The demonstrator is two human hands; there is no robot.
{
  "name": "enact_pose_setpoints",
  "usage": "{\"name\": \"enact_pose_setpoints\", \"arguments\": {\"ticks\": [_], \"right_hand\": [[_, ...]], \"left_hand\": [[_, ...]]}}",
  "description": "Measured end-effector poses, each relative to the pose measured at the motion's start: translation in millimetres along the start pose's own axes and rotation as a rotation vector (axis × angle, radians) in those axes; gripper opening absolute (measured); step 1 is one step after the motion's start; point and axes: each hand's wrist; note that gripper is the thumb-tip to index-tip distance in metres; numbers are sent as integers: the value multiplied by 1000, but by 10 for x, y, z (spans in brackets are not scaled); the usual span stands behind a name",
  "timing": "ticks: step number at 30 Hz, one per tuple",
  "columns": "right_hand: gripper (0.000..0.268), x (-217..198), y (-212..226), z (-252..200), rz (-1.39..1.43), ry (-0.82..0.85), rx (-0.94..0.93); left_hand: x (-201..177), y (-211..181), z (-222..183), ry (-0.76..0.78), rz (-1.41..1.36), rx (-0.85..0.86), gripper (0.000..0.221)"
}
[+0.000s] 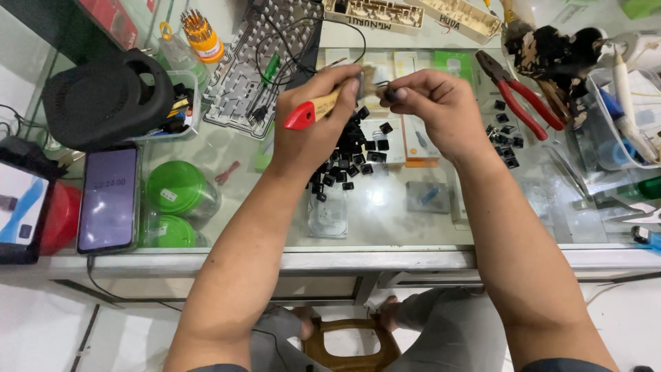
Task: Cleaning individual electronic components one by one using a small paintbrush on a workbench.
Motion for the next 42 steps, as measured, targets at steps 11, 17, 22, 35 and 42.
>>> {"name": "enact_pose_setpoints", "arguments": {"ticks": [11,17,22,35,42], "right_hand": [[20,22,152,21,-656,264,17],[19,-431,119,9,-767,46,-99],[20,-737,-1,-127,-741,-50,-354],[63,-1015,24,-966,-1045,230,30],[76,-903,-128,-952,-1069,282,197]], "left_hand": [[24,73,10,-4,29,-40,21],[18,208,28,-16,61,85,19],[37,294,28,-19,61,142,20],[71,241,39,-13,18,202,17],[65,233,38,20,14,156,17]]}}
Point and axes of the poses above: each hand's wrist, its own z-axis towards the middle knuckle, its own x-axis out of the palm, y = z × x, and after that the axes turned 12 degrees about -x, right-handed
